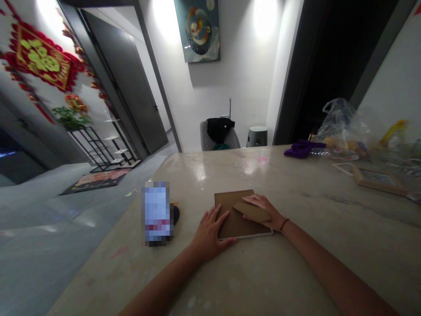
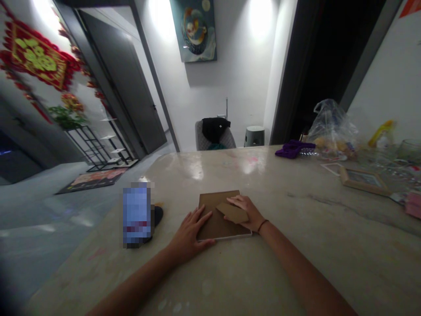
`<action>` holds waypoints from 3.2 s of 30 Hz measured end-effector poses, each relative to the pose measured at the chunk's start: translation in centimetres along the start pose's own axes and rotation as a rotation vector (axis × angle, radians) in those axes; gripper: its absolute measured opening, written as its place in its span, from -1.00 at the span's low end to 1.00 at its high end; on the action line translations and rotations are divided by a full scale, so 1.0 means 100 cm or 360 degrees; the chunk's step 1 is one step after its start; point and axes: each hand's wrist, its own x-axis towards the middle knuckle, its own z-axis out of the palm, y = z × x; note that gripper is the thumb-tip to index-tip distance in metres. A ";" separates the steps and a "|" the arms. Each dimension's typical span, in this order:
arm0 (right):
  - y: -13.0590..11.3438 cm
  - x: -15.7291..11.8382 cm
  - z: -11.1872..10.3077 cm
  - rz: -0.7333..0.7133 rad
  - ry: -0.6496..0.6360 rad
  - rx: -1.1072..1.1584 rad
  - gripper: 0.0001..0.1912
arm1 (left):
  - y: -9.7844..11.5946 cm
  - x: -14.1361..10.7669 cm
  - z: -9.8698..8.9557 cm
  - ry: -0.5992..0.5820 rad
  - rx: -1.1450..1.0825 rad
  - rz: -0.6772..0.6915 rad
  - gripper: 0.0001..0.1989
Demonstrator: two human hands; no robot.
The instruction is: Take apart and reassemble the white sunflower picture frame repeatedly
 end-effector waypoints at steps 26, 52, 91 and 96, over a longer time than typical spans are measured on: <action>0.001 0.015 0.006 0.0198 0.0071 0.0369 -0.51 | 0.004 0.000 -0.002 -0.0005 0.0009 -0.0026 -0.22; -0.021 -0.015 0.014 0.0275 0.0067 -0.0185 -0.31 | -0.012 0.005 0.008 0.0447 0.0053 -0.0545 -0.48; -0.097 -0.001 0.021 0.0476 0.1037 0.0558 -0.21 | 0.017 0.006 -0.003 0.0181 0.0167 -0.0162 -0.62; -0.093 -0.010 0.027 0.0054 0.0647 -0.0298 -0.53 | 0.003 0.007 -0.005 0.0663 -0.0682 -0.0674 -0.65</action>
